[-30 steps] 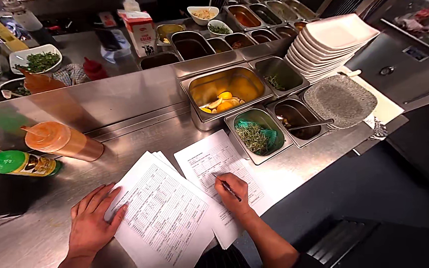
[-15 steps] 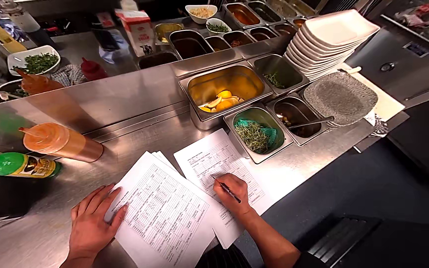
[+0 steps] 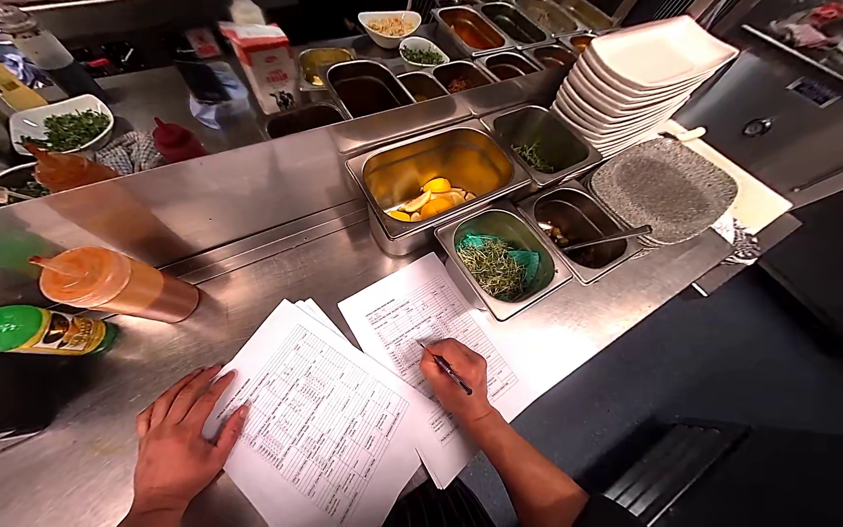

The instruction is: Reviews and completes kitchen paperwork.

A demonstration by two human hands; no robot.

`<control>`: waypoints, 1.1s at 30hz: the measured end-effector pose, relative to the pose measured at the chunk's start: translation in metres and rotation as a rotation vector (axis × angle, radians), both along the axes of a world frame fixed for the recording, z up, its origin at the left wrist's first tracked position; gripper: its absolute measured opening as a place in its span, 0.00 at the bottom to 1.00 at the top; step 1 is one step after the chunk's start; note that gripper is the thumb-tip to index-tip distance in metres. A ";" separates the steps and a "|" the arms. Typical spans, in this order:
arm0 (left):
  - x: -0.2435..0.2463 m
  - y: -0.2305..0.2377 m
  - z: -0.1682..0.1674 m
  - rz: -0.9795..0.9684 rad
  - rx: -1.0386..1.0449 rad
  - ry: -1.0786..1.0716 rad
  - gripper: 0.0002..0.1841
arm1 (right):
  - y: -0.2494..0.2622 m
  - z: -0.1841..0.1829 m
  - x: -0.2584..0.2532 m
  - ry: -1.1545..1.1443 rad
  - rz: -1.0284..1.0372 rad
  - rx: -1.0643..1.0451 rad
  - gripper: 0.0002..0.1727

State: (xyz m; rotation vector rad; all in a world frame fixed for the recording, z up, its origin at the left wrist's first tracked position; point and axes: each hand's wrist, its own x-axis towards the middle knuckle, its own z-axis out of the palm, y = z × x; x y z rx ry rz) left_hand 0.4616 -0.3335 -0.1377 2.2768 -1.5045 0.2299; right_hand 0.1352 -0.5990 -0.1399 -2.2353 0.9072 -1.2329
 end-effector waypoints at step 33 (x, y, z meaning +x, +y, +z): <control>-0.001 -0.001 0.002 0.006 0.002 0.008 0.35 | 0.002 0.000 -0.004 -0.043 0.022 -0.016 0.08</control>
